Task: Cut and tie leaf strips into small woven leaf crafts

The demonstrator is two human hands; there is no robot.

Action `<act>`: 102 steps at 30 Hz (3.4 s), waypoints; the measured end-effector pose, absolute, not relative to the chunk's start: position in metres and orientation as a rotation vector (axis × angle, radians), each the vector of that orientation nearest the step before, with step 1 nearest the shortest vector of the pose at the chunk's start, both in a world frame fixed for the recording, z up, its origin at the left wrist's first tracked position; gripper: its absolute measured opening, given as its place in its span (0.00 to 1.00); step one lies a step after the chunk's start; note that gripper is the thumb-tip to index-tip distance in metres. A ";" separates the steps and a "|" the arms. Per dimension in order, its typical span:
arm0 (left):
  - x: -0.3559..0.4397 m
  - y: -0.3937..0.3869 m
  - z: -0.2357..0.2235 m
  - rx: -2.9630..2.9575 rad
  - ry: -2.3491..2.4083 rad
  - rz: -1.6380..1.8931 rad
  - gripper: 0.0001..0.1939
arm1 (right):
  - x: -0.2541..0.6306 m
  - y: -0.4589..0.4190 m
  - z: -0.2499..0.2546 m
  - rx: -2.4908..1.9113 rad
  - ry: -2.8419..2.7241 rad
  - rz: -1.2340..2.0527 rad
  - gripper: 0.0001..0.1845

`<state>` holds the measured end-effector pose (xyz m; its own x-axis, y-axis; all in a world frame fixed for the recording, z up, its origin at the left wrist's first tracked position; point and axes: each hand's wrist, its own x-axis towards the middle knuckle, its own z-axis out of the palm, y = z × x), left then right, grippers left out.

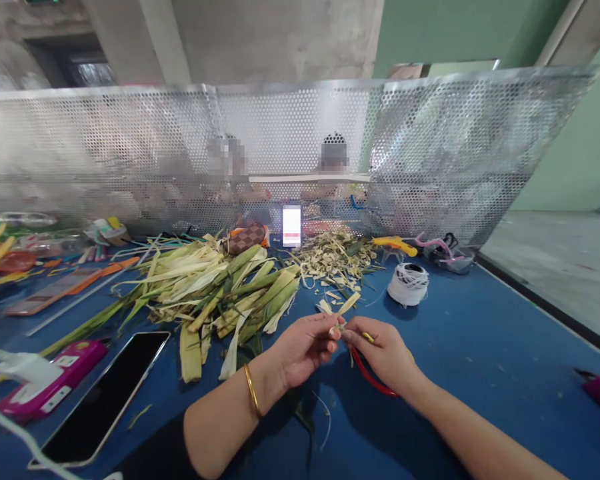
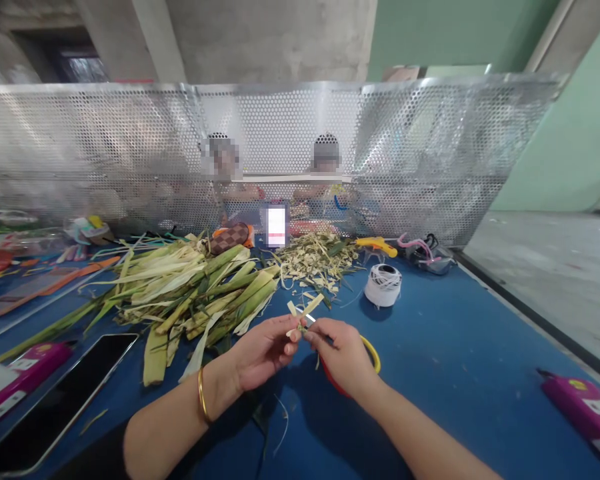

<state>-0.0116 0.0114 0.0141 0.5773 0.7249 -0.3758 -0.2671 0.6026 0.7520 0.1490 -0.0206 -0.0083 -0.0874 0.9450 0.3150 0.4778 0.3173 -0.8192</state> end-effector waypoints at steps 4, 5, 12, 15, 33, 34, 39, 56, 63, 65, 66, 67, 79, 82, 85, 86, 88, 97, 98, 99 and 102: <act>-0.013 0.012 0.013 0.731 0.715 0.602 0.05 | 0.150 -0.019 -0.013 -1.290 -1.745 0.693 0.13; -0.012 0.012 0.012 0.741 0.716 0.614 0.05 | 0.149 -0.018 -0.014 -1.284 -1.745 0.716 0.13; -0.005 0.002 0.011 0.801 0.768 0.761 0.08 | 0.150 -0.017 -0.018 -1.299 -1.763 0.699 0.12; -0.005 0.000 0.015 0.790 0.784 0.688 0.11 | 0.152 -0.017 -0.019 -1.332 -1.760 0.680 0.13; -0.009 0.006 0.015 1.164 0.985 0.819 0.11 | 0.159 -0.014 -0.019 -1.344 -1.831 0.555 0.13; -0.011 0.009 0.017 1.300 1.035 0.833 0.12 | 0.164 -0.011 -0.018 -1.365 -1.817 0.474 0.14; -0.023 0.017 0.023 2.063 1.280 0.772 0.09 | 0.190 0.033 -0.001 -1.635 -1.841 -0.095 0.16; -0.024 0.020 0.015 2.327 1.348 0.214 0.12 | 0.209 0.185 0.025 -1.949 -2.353 -0.706 0.16; -0.023 0.018 0.012 2.342 1.328 0.255 0.12 | 0.215 0.179 0.050 -1.871 -2.138 -0.597 0.12; -0.024 0.018 0.012 2.358 1.328 0.267 0.11 | 0.216 0.179 0.055 -1.854 -1.979 -0.487 0.12; -0.024 0.018 0.012 2.367 1.327 0.268 0.11 | 0.216 0.179 0.056 -1.842 -1.894 -0.418 0.13; -0.024 0.018 0.012 2.374 1.326 0.265 0.12 | 0.216 0.179 0.058 -1.824 -1.809 -0.343 0.13; -0.026 0.020 0.013 2.388 1.245 0.284 0.11 | 0.216 0.151 0.061 -1.203 -1.170 0.618 0.14; -0.026 0.021 0.014 2.417 1.232 0.243 0.12 | 0.206 0.135 0.049 -1.122 -1.133 0.742 0.17; -0.025 0.021 0.012 2.431 1.221 0.187 0.12 | 0.201 0.129 0.040 -1.141 -1.098 0.775 0.16; -0.025 0.021 0.012 2.431 1.219 0.173 0.12 | 0.201 0.130 0.039 -1.164 -1.083 0.771 0.15; -0.024 0.020 0.011 2.439 1.213 0.163 0.12 | 0.204 0.136 0.040 -1.223 -1.041 0.741 0.12; -0.024 0.013 0.009 2.417 1.182 0.241 0.12 | 0.192 0.133 0.028 -1.457 -1.195 0.613 0.13; -0.023 0.012 0.008 2.419 1.175 0.291 0.14 | 0.186 0.124 0.022 -1.454 -1.292 0.653 0.12; -0.022 0.011 0.006 2.415 1.174 0.316 0.15 | 0.179 0.114 0.016 -1.451 -1.376 0.678 0.11; -0.022 0.011 0.009 2.395 1.172 0.317 0.24 | 0.165 0.078 0.000 -1.442 -1.671 0.580 0.10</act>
<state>-0.0224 0.0107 0.0088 0.6120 0.7908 0.0073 0.6869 -0.5361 0.4908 0.1646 0.0777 0.0004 0.0070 0.9573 0.2891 0.5726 0.2332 -0.7860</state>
